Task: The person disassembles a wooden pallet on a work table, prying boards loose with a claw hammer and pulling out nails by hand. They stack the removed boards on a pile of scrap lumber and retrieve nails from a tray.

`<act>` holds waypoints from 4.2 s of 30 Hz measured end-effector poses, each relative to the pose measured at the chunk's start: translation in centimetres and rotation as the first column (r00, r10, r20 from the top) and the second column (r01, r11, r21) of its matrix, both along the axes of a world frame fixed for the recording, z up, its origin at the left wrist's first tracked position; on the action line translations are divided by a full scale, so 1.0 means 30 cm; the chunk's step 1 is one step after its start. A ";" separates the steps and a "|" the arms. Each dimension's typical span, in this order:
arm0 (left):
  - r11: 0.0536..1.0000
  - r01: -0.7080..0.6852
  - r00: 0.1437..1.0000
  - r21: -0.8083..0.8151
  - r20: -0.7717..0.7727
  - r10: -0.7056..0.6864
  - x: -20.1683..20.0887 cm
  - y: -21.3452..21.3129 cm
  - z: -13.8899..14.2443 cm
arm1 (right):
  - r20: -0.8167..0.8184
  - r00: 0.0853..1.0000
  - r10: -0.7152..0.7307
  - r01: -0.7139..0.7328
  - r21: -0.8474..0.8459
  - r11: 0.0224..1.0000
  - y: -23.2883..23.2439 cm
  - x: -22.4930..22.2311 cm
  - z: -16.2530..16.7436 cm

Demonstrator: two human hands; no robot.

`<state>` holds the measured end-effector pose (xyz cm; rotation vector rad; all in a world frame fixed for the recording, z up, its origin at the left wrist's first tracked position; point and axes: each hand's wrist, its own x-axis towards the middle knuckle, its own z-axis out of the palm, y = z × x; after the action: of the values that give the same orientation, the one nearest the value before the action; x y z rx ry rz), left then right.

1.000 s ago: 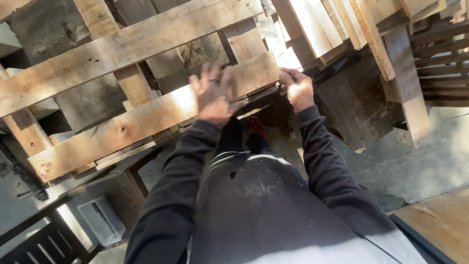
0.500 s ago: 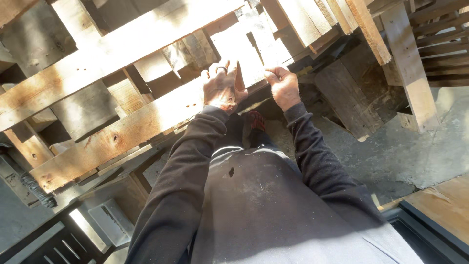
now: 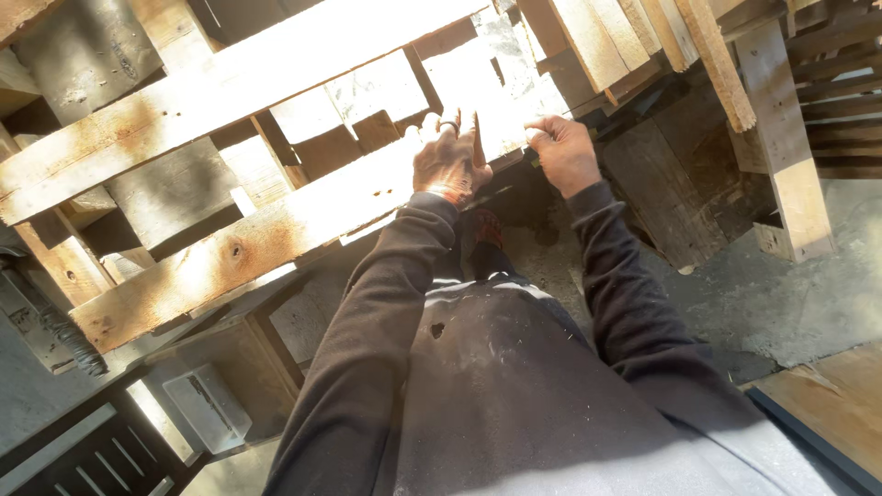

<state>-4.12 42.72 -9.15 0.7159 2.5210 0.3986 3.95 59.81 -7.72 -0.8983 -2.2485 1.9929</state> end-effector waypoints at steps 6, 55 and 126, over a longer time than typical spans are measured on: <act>1.000 0.010 0.999 -0.013 0.032 -0.010 0.000 -0.014 0.017 | -0.007 0.912 0.411 -0.383 0.347 0.856 0.035 -0.273 0.053; 0.946 0.107 0.985 0.307 -0.162 -0.059 0.045 -0.060 -0.009 | -0.111 0.980 -0.167 0.188 0.229 0.955 -0.123 0.191 -0.352; 0.983 0.156 0.902 0.095 -0.420 -0.102 -0.019 -0.103 0.113 | -0.134 0.942 -0.307 0.292 -0.123 0.949 -0.193 -0.031 0.170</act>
<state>-4.68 39.64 -5.77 1.1140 2.8368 0.3961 3.03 54.01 -2.64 -0.9907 -1.8195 1.9741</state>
